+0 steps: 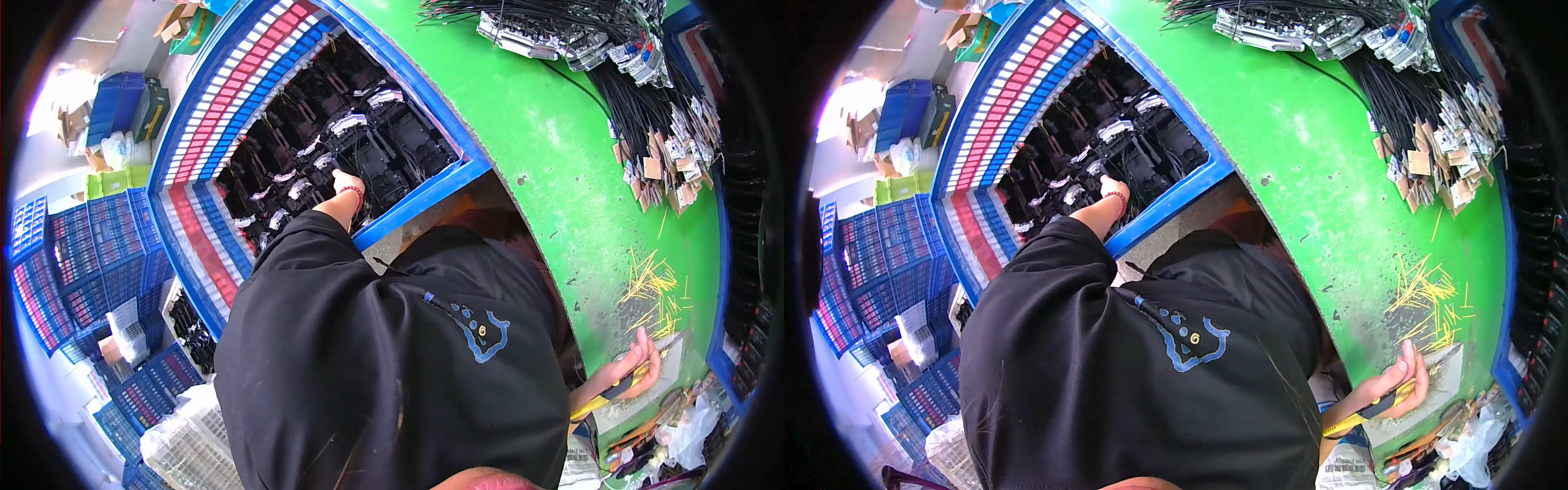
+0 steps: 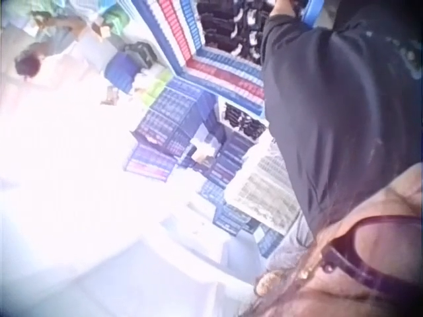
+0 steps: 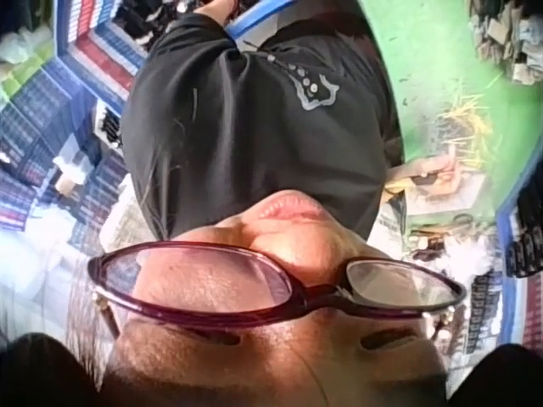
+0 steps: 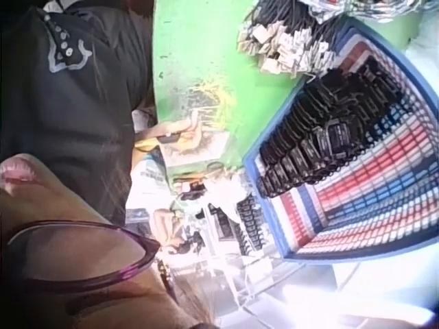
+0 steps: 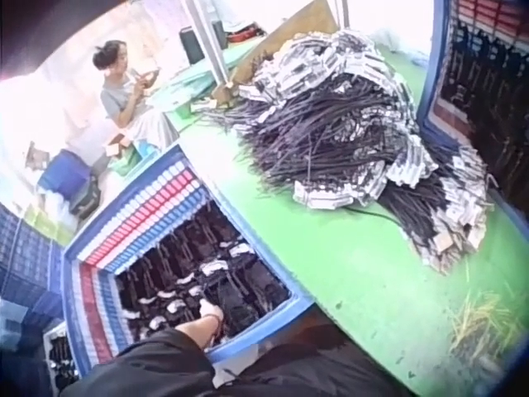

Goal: Soldering small wires onto electronic components at an assembly line workbench.

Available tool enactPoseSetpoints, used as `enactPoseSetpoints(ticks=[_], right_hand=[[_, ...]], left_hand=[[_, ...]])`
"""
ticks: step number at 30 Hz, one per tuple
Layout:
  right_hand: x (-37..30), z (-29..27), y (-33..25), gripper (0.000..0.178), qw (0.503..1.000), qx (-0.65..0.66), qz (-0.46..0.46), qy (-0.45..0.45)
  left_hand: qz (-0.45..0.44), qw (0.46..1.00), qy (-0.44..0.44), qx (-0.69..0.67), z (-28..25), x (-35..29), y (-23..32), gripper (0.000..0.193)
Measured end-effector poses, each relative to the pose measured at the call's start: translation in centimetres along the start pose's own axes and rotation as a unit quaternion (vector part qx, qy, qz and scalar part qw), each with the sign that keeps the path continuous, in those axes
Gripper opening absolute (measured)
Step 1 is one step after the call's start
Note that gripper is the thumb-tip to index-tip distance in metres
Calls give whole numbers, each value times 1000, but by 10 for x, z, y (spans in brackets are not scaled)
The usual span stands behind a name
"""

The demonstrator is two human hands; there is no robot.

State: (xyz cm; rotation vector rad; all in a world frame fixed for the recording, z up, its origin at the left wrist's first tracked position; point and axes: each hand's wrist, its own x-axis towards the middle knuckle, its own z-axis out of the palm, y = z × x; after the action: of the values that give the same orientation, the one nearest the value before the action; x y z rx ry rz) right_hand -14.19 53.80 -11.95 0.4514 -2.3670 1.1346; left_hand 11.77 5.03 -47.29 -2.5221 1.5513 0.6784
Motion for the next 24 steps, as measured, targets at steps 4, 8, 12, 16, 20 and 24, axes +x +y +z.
enactPoseSetpoints(ticks=[4, 8, 12, 16, 20, 24], right_hand=[[10, 3, 15, 29, 997, 47, 52, -23], [6, 13, 1, 27, 997, 34, 45, -47], [1, 12, 14, 27, 989, 134, 41, -55], [5, 5, 11, 24, 991, 136, 8, -14], [-6, 8, 23, 18, 984, 170, 51, -17], [3, 13, 14, 18, 981, 183, 49, -40]], left_hand=[[-224, 930, 83, -281, 65, 136, -40, 63], [-286, 917, 100, -261, 61, 82, 0, 54], [-70, 990, 47, -117, -25, 61, -33, 53], [329, 915, 65, -223, -86, 34, 46, 48], [678, 659, -64, -319, -211, -186, 188, 17], [901, 393, -103, -150, -233, -352, 256, 16]])
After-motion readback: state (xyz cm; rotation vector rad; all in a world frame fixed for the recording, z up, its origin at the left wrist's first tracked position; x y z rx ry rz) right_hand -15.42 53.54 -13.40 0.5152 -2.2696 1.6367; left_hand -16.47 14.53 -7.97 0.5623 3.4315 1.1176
